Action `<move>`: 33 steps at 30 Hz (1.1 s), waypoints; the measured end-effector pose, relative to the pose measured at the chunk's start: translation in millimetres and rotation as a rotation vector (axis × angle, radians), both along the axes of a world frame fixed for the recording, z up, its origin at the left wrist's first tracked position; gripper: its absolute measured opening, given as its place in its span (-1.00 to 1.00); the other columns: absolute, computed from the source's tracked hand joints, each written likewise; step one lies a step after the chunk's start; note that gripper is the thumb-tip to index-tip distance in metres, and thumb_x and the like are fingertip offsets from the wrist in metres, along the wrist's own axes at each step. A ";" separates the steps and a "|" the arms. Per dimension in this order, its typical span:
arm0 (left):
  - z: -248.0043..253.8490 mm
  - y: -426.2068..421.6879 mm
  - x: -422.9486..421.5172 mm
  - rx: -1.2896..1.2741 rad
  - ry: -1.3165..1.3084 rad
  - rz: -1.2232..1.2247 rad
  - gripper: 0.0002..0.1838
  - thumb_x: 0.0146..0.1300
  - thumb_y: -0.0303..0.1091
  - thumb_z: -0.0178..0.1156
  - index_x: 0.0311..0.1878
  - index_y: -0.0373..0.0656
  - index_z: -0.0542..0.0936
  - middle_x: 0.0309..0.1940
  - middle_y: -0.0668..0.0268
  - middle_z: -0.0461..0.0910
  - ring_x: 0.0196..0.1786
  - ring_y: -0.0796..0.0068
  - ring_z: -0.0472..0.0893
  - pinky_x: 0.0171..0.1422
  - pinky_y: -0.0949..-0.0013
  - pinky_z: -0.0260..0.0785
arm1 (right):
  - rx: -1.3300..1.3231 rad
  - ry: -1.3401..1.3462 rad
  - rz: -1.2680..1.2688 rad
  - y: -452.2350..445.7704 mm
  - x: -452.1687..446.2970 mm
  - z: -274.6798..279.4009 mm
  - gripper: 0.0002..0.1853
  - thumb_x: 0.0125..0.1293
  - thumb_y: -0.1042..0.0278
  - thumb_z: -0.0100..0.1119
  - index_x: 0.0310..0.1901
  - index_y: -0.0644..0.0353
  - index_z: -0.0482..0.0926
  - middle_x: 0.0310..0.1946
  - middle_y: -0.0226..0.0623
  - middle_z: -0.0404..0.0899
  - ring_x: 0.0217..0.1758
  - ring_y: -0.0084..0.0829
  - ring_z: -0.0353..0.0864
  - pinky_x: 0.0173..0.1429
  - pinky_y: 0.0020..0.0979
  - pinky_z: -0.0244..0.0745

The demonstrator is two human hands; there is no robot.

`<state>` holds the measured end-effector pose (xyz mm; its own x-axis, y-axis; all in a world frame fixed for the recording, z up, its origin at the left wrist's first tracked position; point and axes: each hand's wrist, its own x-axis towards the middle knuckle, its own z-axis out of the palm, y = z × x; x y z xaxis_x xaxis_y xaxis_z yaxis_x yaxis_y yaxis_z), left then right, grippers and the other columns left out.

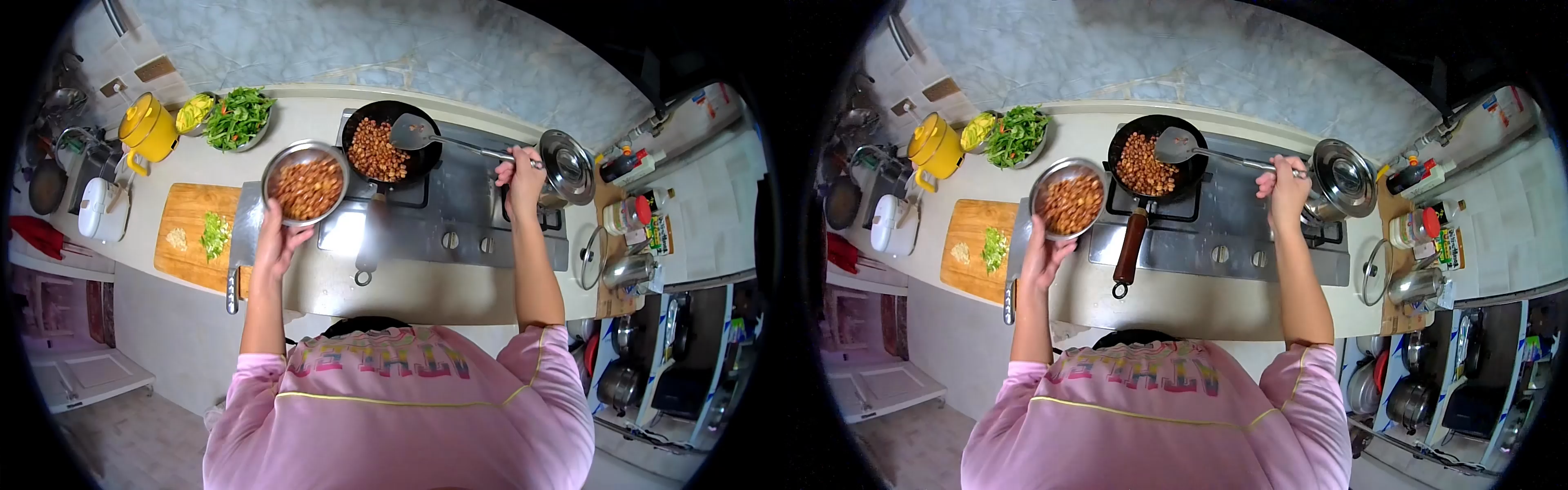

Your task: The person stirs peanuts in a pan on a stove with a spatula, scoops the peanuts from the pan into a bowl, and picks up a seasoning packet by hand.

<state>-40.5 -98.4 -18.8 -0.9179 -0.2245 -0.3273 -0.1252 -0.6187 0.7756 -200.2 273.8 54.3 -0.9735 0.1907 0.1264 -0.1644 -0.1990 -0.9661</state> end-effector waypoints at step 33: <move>-16.1 7.0 58.8 0.072 -0.129 0.019 -0.40 0.27 0.10 -0.07 0.18 -0.16 0.16 -0.13 0.08 0.51 -0.33 0.35 0.65 -0.36 0.47 0.61 | -0.011 -0.271 0.167 -50.0 -21.4 -62.3 -0.84 0.21 0.33 0.01 -0.41 0.24 0.44 -0.73 -0.23 0.49 -0.77 -0.55 0.43 -0.72 -0.57 0.34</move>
<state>18.2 -91.4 -34.8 -0.8630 -0.2134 -0.4578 -0.2083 -0.6753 0.7075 -221.6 223.8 -8.0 -0.9894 0.0254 -0.1431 0.1346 -0.2117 -0.9680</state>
